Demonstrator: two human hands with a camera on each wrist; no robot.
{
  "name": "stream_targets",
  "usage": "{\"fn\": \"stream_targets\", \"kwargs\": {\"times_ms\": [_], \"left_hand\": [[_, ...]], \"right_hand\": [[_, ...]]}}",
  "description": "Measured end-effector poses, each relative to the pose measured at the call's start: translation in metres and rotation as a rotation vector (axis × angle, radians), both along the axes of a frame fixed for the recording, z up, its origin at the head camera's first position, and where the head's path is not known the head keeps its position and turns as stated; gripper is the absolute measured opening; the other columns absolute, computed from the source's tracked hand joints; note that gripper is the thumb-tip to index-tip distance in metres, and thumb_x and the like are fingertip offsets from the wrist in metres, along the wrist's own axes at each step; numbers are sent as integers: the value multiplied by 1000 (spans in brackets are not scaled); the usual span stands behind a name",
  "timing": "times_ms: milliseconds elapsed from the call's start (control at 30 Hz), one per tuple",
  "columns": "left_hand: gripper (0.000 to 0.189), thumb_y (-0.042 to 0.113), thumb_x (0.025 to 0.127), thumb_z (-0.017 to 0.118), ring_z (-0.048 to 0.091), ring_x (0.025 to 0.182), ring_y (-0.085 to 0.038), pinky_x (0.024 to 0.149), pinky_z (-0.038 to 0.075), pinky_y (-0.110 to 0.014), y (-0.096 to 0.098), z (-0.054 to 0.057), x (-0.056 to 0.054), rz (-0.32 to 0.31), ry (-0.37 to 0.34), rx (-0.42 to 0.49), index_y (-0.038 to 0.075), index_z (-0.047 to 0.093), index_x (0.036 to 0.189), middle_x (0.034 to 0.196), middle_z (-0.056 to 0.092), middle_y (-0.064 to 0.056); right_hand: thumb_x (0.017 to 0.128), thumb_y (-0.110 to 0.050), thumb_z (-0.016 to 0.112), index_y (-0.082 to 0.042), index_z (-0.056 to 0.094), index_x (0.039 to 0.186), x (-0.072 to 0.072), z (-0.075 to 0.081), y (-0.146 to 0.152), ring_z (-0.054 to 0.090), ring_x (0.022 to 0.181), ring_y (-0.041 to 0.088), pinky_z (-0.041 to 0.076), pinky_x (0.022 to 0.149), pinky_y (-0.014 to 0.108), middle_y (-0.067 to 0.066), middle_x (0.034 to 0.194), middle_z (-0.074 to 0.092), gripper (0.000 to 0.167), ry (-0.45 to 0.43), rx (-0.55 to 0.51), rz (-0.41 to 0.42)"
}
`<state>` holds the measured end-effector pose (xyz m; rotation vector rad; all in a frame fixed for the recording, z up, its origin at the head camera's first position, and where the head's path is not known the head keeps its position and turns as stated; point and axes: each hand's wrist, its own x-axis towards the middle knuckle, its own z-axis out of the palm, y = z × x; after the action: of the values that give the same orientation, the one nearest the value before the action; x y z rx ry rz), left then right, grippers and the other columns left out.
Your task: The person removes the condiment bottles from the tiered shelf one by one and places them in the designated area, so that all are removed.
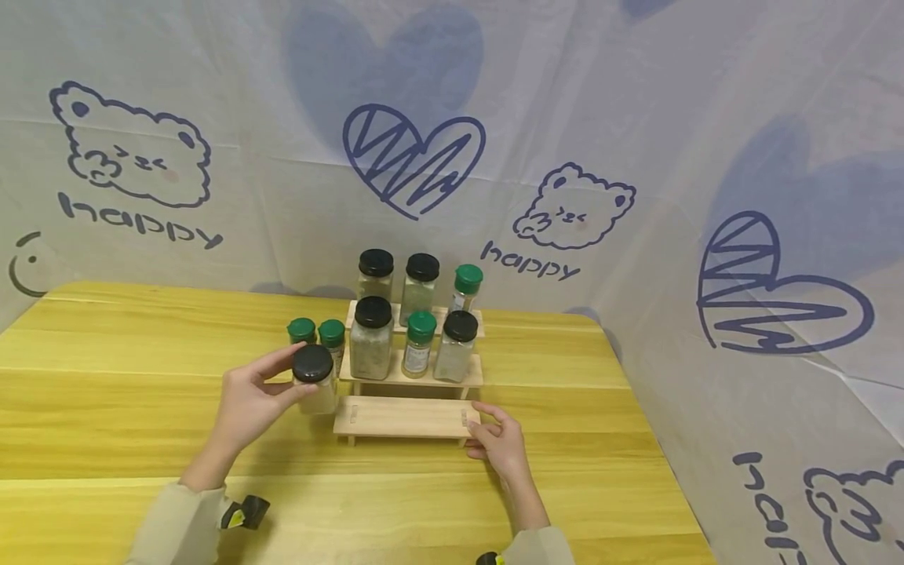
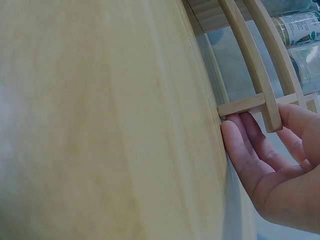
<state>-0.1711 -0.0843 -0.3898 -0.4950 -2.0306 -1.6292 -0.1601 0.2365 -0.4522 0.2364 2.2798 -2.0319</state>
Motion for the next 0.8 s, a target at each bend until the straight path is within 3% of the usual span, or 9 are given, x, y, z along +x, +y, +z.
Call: {"fn": "stream_targets", "kwargs": {"times_ms": [400,633,800], "left_hand": [[49,-11,61,76,58,92,-36,64,50,-20,-18,-4,-5,29,-57,28,-12,58,107,105,58,-27],[49,-13,61,74,56,90,-1,66,50,-19,-29,-9,-11,36,-72,39,-12,58,107,105,58,-26],[48,-16,63,72,54,90,6,67,50,-18,-35,-11,-14,35,-89,50,-13,57,109,106,57,-27]], "right_hand": [[87,5,52,6,48,122,0,1,0,63,65,25,54,59,35,16,75,63,36,-4,4,8],[87,5,52,6,48,122,0,2,-1,63,66,25,54,60,36,15,75,63,36,4,3,4],[86,5,52,7,48,121,0,2,-1,63,65,24,54,59,36,16,75,63,35,13,7,3]]}}
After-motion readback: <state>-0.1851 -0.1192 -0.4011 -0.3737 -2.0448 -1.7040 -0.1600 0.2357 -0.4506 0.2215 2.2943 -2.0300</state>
